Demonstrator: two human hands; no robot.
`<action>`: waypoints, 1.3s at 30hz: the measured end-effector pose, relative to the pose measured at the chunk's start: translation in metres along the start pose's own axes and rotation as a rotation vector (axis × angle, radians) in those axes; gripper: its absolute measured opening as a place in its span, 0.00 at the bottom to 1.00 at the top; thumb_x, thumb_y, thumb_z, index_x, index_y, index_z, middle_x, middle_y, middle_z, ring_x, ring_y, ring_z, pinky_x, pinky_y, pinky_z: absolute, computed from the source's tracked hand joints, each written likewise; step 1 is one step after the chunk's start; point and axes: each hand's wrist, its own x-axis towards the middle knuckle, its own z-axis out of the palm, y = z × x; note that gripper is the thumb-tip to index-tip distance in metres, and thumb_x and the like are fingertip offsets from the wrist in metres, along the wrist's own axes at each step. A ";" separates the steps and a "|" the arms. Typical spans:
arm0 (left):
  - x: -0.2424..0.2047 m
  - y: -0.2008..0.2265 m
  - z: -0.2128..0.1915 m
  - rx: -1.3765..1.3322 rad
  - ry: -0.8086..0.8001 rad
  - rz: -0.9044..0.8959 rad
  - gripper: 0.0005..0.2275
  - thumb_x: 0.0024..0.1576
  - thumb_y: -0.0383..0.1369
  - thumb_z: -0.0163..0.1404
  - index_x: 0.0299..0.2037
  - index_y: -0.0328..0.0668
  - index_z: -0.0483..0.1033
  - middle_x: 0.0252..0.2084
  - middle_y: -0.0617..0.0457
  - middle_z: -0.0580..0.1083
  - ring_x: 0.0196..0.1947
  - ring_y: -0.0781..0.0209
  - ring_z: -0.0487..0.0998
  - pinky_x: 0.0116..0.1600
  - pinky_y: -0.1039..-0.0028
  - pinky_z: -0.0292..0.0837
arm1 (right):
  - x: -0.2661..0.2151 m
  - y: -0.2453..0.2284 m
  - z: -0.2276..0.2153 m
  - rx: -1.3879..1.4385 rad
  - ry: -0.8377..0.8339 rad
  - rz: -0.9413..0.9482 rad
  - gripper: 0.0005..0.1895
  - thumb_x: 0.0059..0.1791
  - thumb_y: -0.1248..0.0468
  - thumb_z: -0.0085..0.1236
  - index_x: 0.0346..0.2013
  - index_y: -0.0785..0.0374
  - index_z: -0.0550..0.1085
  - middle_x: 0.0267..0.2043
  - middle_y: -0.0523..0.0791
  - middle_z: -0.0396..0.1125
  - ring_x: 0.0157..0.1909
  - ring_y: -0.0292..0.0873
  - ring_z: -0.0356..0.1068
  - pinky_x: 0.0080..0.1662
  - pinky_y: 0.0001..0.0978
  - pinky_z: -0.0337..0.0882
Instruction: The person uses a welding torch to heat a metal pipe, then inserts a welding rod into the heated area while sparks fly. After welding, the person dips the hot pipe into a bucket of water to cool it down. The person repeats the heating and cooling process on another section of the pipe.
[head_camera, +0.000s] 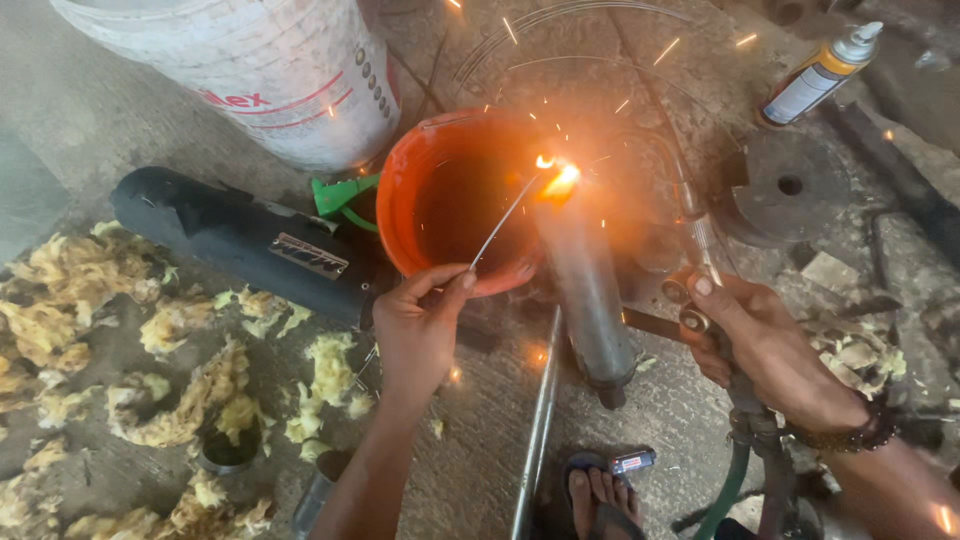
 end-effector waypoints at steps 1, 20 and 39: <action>0.000 0.001 0.000 0.006 0.001 0.003 0.06 0.51 0.32 0.57 0.34 0.41 0.85 0.25 0.61 0.79 0.26 0.75 0.71 0.35 0.82 0.67 | 0.000 0.000 0.000 0.026 -0.031 0.004 0.22 0.52 0.52 0.45 0.44 0.71 0.71 0.22 0.47 0.52 0.17 0.40 0.49 0.17 0.30 0.47; -0.001 0.002 0.000 -0.006 -0.023 0.059 0.06 0.52 0.31 0.57 0.37 0.40 0.84 0.29 0.58 0.81 0.28 0.74 0.76 0.36 0.82 0.73 | -0.004 -0.005 0.002 0.036 -0.063 -0.003 0.25 0.51 0.52 0.45 0.49 0.71 0.74 0.23 0.45 0.50 0.18 0.38 0.48 0.17 0.28 0.49; -0.005 -0.018 -0.094 0.497 -0.362 -0.400 0.08 0.54 0.33 0.54 0.42 0.46 0.82 0.37 0.54 0.84 0.33 0.63 0.85 0.46 0.73 0.81 | -0.014 0.010 -0.074 0.231 0.153 -0.244 0.08 0.57 0.62 0.44 0.45 0.65 0.64 0.29 0.44 0.49 0.28 0.40 0.51 0.24 0.31 0.52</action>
